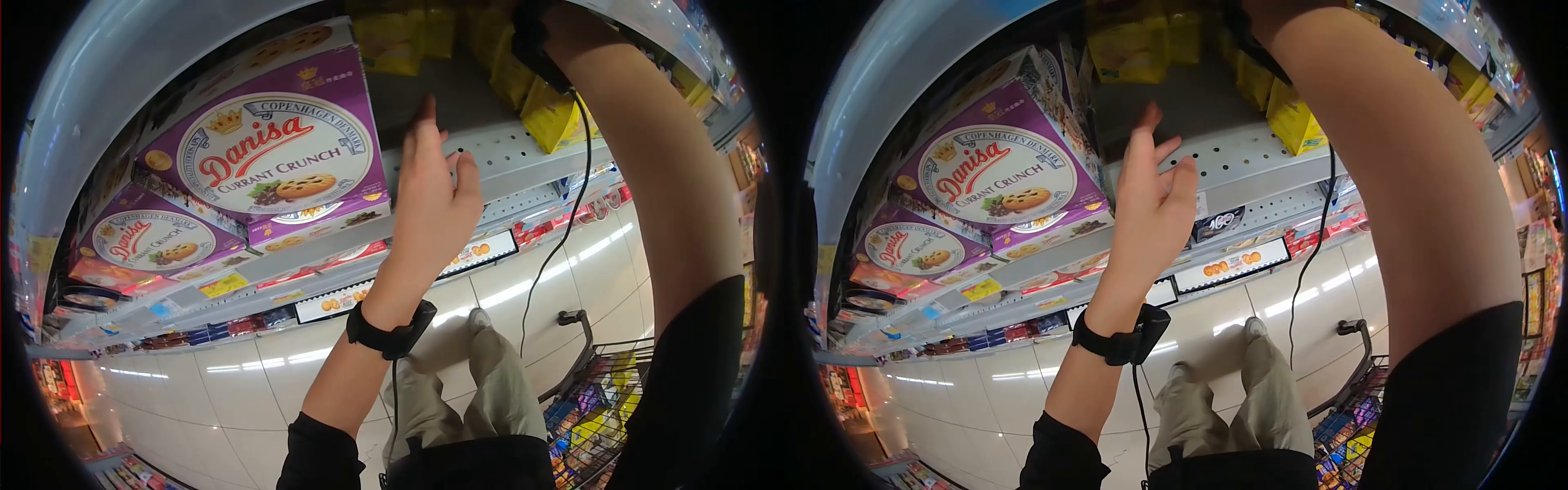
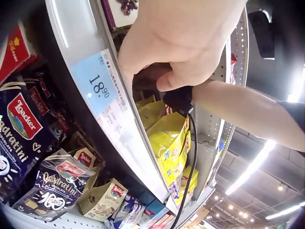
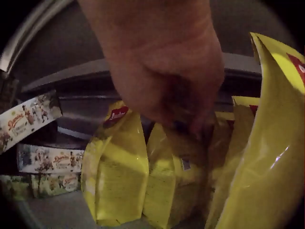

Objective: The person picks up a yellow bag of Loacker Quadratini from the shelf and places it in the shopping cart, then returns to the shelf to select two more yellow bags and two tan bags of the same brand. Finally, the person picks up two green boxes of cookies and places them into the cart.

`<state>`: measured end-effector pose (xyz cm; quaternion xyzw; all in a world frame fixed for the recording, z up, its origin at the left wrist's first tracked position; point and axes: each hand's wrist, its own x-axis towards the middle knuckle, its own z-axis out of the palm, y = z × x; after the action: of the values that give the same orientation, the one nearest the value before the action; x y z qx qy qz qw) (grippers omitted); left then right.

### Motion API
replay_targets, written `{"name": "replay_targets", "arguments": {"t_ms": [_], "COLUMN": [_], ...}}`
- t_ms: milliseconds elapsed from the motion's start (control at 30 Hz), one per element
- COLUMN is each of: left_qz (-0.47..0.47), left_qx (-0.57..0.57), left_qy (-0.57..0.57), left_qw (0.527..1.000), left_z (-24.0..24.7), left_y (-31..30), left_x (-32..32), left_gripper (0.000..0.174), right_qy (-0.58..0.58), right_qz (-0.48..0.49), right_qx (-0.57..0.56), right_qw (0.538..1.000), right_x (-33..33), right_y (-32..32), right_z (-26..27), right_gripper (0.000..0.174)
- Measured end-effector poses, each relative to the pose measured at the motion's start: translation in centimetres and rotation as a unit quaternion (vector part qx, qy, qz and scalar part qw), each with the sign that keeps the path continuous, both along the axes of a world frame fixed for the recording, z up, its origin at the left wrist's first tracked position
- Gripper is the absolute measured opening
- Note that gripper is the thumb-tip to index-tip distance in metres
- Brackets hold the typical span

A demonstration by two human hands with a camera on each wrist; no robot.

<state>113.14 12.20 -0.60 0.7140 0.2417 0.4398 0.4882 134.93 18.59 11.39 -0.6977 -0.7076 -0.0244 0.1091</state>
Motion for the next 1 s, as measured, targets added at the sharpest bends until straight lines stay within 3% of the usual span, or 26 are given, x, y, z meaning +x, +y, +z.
{"name": "replay_targets", "arguments": {"t_ms": [433,1000], "left_qz": [-0.005,0.002], "left_qx": [0.020,0.027], "left_qy": [0.013,0.017], "left_qw": [1.000,0.999], "left_z": [-0.1,-0.2], "left_y": [0.2,0.0], "left_x": [0.1,0.1], "left_gripper": [0.063,0.061], "right_qy": [0.001,0.006], "right_qz": [-0.050,-0.028], "right_qx": [0.001,-0.015], "right_qw": [0.999,0.999], "right_x": [3.8,2.0], "right_y": [-3.8,-2.1], "right_z": [1.3,0.1], "right_gripper": [0.038,0.039]}}
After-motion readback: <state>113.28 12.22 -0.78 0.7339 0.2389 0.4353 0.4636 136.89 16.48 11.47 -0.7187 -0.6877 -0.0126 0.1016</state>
